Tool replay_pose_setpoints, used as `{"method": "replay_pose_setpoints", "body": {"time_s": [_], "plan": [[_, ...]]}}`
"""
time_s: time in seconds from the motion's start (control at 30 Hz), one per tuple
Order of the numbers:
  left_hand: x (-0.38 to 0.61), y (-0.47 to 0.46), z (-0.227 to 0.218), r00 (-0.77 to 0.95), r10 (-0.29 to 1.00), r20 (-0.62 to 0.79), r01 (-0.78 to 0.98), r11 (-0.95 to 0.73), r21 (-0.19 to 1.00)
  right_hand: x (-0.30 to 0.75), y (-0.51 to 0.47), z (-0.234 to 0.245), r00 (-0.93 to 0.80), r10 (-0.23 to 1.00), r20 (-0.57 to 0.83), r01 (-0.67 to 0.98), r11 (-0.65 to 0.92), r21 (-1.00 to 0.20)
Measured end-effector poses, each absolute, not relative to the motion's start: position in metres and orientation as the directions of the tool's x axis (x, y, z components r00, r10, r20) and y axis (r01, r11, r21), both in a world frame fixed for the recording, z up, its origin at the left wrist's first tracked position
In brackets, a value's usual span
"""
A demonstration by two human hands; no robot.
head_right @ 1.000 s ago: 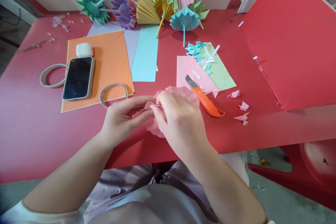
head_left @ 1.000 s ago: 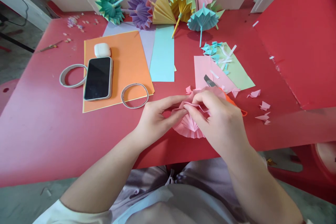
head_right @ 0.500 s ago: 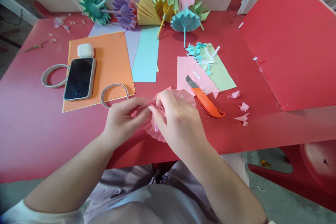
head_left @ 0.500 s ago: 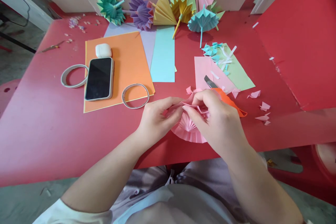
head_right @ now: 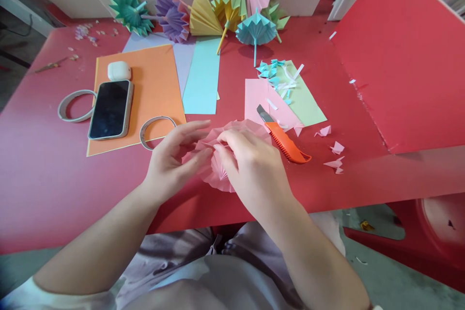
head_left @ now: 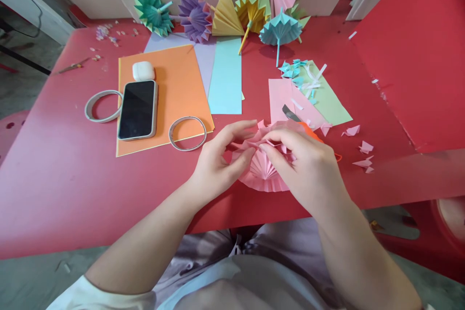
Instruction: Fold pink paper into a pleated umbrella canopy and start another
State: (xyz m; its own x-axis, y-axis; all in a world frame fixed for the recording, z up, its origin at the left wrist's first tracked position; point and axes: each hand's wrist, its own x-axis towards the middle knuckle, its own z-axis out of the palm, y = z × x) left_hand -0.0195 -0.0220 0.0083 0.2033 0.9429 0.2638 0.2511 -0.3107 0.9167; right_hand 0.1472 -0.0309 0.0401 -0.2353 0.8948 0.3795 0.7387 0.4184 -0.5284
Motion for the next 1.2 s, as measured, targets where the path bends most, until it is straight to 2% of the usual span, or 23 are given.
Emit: {"method": "replay_pose_setpoints", "body": {"time_s": [0.3, 0.6, 1.2], "plan": [[-0.0238, -0.0188, 0.0086, 0.35, 0.882, 0.316, 0.194, -0.398, 0.897, 0.1471, -0.0321, 0.0384, -0.293, 0.896, 0.334, 0.773, 0.428, -0.469], [-0.0218, -0.0208, 0.0108, 0.322, 0.909, 0.264, 0.129, -0.319, 0.939, 0.1467, -0.0307, 0.0387, -0.275, 0.878, 0.391, 0.754, 0.449, -0.479], [-0.0205, -0.0203, 0.0109, 0.304, 0.904, 0.299, 0.159, -0.358, 0.92, 0.1455, -0.03, 0.0376, -0.257, 0.85, 0.46, 0.76, 0.471, -0.447]]}}
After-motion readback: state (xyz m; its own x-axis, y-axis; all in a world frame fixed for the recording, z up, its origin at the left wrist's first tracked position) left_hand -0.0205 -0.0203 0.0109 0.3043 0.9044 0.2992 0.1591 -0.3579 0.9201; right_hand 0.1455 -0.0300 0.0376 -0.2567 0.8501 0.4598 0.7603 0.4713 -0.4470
